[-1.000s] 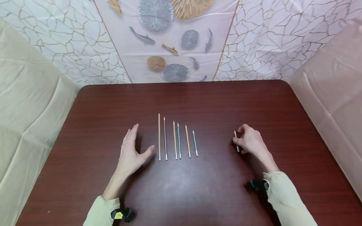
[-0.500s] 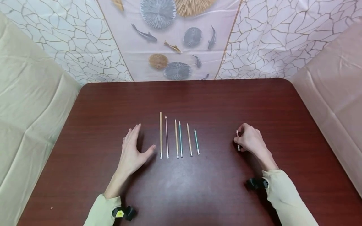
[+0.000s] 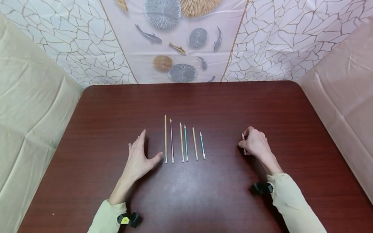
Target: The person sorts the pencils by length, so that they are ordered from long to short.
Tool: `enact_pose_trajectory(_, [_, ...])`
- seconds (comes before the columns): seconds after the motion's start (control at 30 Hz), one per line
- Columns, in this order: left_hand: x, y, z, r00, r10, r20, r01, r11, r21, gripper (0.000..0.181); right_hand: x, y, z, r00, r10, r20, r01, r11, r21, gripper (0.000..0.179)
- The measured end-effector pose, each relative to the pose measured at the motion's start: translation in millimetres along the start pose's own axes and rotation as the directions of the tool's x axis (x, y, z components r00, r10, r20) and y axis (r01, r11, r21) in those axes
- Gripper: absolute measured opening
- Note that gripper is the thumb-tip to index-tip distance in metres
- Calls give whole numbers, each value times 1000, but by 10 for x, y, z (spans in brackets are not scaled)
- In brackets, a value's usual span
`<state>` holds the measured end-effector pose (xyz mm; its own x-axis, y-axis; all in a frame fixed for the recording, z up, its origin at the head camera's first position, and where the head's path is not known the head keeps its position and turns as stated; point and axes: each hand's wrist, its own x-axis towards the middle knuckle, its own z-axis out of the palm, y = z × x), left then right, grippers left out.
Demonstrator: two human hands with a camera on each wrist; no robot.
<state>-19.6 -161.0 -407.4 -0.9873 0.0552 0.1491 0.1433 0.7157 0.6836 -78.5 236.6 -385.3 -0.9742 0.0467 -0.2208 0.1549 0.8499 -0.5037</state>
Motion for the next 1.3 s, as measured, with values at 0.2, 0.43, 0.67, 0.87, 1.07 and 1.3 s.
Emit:
enact_pose_trajectory(0.2, [5,-10,-1,1000,-6,10,6,1000,13,96,-5,-6,2,1000,-1,-21,1,1000,-3,25])
enact_pose_trajectory(0.43, [7,-14,-10,1000,-19,12,18,1000,15,98,-28,-40,12,1000,-15,-15,16,998,56,24])
enact_pose_trajectory(0.67, [-5,-23,-9,1000,-16,14,16,1000,14,98,-46,-111,29,998,-58,2,57,989,139,29])
enact_pose_trajectory(0.87, [-10,-26,-2,1000,-9,12,8,1000,15,99,-62,-180,49,997,-78,16,74,979,192,33])
enact_pose_trajectory(1.07, [-7,-27,4,1000,1,9,-1,1000,11,99,-80,-256,73,995,-93,16,88,974,210,32])
enact_pose_trajectory(1.3, [-7,-30,4,1000,5,10,-5,1000,5,99,-92,-332,102,993,-116,31,105,965,240,32])
